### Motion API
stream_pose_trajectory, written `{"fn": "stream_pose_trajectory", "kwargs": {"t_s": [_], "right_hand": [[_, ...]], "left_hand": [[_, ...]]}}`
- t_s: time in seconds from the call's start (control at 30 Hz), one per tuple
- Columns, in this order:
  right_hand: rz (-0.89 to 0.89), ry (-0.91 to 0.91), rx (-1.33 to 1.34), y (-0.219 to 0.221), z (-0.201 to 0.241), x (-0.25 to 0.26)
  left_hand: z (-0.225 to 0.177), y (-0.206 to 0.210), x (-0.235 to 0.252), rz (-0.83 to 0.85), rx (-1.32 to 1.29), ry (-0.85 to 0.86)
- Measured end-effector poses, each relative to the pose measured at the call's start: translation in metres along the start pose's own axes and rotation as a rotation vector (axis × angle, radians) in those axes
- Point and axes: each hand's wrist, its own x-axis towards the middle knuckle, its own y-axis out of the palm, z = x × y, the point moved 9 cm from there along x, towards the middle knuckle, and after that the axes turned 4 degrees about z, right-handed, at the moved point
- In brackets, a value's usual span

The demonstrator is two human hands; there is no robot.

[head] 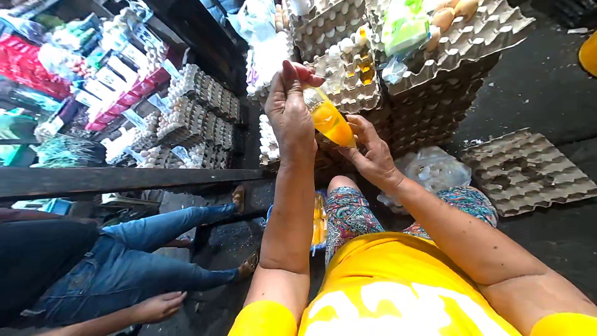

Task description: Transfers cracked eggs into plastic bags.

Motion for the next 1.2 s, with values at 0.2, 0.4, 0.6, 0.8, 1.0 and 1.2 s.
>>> {"fn": "stream_pose_trajectory", "kwargs": {"t_s": [0.2,0.4,0.6,0.8,1.0,1.2], "right_hand": [[0.143,0.168,0.493,0.003,-0.013,0.0],[0.157,0.341,0.789,0.011,-0.026,-0.011],[0.173,0.434,1.015,0.025,-0.034,-0.015],[0.165,0.574,1.257,0.042,-0.031,-0.02],[0.187,0.585,0.897,0.042,-0.021,-0.021],[0.157,0.159,0.135,0.019,0.004,-0.016]], "left_hand": [[0.005,0.003,0.0,0.098,-0.047,-0.083],[0.008,0.006,-0.003,0.134,-0.094,-0.168],[0.009,0.009,-0.005,0.161,-0.156,-0.177],[0.006,0.016,-0.01,0.214,-0.228,-0.173],[0.0,0.012,-0.01,0.15,-0.198,-0.064],[-0.011,0.001,-0.006,0.037,-0.048,0.095]]}}
